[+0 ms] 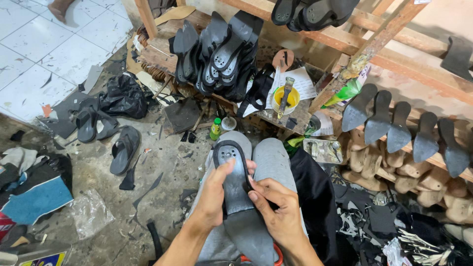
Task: The person assembles black flip-flops by attaching straps to soles. They use scissors to trim excess strap material and place finished slippers on a wooden shelf.
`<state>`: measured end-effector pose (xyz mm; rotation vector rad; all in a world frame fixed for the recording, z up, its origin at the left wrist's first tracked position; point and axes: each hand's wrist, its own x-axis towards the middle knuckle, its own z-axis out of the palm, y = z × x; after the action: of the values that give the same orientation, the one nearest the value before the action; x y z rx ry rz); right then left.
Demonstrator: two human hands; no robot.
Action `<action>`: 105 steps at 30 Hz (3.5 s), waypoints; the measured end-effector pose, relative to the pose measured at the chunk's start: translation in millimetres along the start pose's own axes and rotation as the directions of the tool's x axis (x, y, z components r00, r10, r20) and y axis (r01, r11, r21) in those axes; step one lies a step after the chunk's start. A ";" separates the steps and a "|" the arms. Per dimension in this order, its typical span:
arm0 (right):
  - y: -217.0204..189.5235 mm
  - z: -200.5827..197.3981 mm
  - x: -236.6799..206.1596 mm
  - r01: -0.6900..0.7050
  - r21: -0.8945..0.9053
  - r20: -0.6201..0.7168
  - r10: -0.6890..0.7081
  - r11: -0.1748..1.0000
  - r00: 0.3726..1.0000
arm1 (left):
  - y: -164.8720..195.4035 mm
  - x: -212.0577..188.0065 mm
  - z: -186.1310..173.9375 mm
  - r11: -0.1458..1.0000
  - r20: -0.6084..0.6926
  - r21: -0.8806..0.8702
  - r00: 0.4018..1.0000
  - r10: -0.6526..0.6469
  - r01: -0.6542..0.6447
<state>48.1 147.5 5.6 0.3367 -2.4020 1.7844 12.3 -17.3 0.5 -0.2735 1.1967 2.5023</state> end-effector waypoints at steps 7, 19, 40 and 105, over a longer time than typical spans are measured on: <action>11.9 -8.9 -0.5 0.099 0.005 0.023 -0.099 0.995 0.995 | 0.7 1.3 -3.6 0.960 0.134 -0.261 0.989 -0.069 0.102; 32.9 -9.4 -1.5 -0.132 0.105 0.058 0.127 0.986 0.990 | -9.9 13.5 -4.9 0.987 0.103 -0.161 0.995 0.007 0.009; 67.2 -27.8 -0.5 -0.377 0.295 0.258 0.306 0.878 0.916 | -0.2 4.7 -19.9 0.982 0.130 -0.183 0.990 0.062 -0.038; 79.0 -35.1 -22.8 -0.081 0.244 -0.091 0.106 0.966 0.990 | 44.9 4.7 15.9 0.146 0.374 0.892 0.880 0.293 -0.428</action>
<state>49.1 205.1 -62.8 0.1517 -2.1692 2.0851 -10.0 -29.8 40.9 0.5767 2.7255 1.4342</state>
